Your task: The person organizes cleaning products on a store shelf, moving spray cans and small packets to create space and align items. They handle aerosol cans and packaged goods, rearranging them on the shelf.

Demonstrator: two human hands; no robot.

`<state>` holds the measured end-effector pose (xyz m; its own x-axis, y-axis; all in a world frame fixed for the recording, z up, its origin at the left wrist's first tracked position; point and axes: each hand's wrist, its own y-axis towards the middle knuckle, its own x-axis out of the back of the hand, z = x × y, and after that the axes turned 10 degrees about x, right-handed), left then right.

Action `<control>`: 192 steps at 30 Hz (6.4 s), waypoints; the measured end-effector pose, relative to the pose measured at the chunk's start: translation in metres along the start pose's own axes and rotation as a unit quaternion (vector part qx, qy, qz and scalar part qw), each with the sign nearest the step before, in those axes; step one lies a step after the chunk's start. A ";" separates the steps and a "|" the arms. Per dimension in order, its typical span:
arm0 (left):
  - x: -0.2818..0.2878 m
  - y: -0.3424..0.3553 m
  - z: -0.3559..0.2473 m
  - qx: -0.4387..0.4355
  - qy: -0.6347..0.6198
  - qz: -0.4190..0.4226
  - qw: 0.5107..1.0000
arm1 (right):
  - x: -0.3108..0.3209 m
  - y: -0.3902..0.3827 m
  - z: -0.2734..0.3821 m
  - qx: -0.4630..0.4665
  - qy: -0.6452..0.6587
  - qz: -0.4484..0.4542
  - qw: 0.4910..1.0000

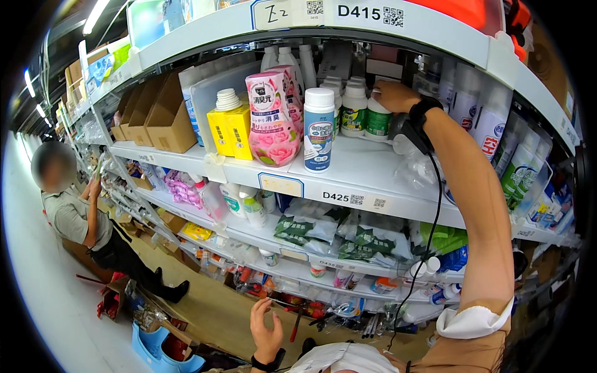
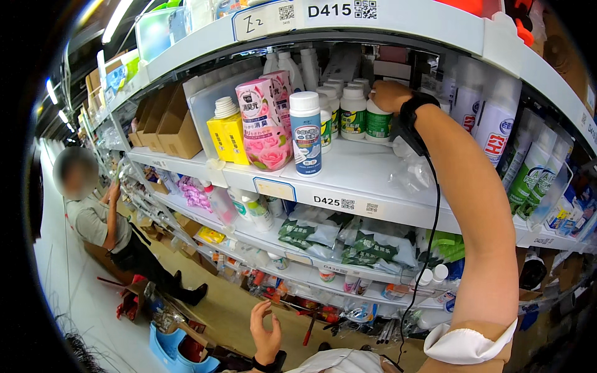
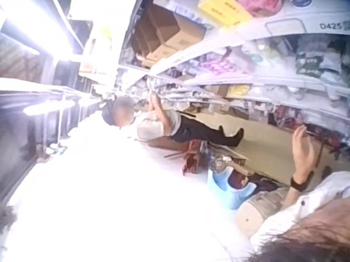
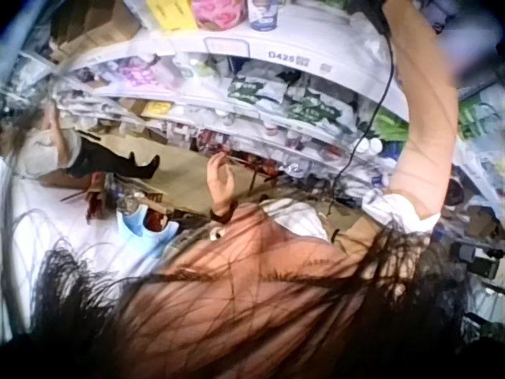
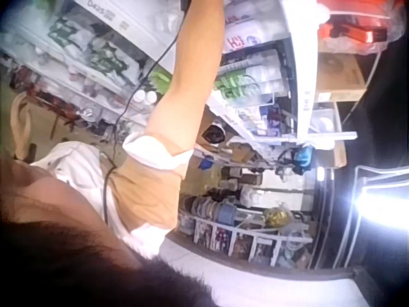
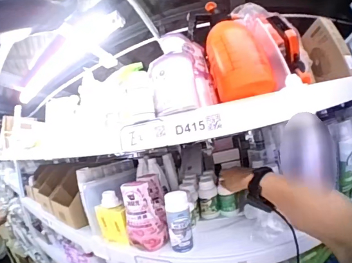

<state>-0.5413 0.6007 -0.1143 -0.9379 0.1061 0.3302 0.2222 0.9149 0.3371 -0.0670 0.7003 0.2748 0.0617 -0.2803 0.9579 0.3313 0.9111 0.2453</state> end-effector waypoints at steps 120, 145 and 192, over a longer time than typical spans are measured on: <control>-0.061 0.023 -0.034 -0.152 -0.164 0.151 0.963 | 0.047 -0.031 0.024 -0.151 -0.381 0.158 0.898; -0.053 0.019 -0.013 -0.161 -0.117 0.102 0.975 | 0.041 -0.003 -0.053 -0.066 -0.374 0.088 0.921; -0.037 0.035 -0.017 -0.072 -0.045 0.102 0.991 | 0.055 0.055 0.026 -0.032 -0.355 -0.009 0.934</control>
<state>-0.4939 0.6222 -0.0993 -0.8883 0.3225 0.3269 0.4387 0.8065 0.3963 -0.0696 0.7428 0.3445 -0.5766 -0.0039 0.8170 0.3837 0.8816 0.2750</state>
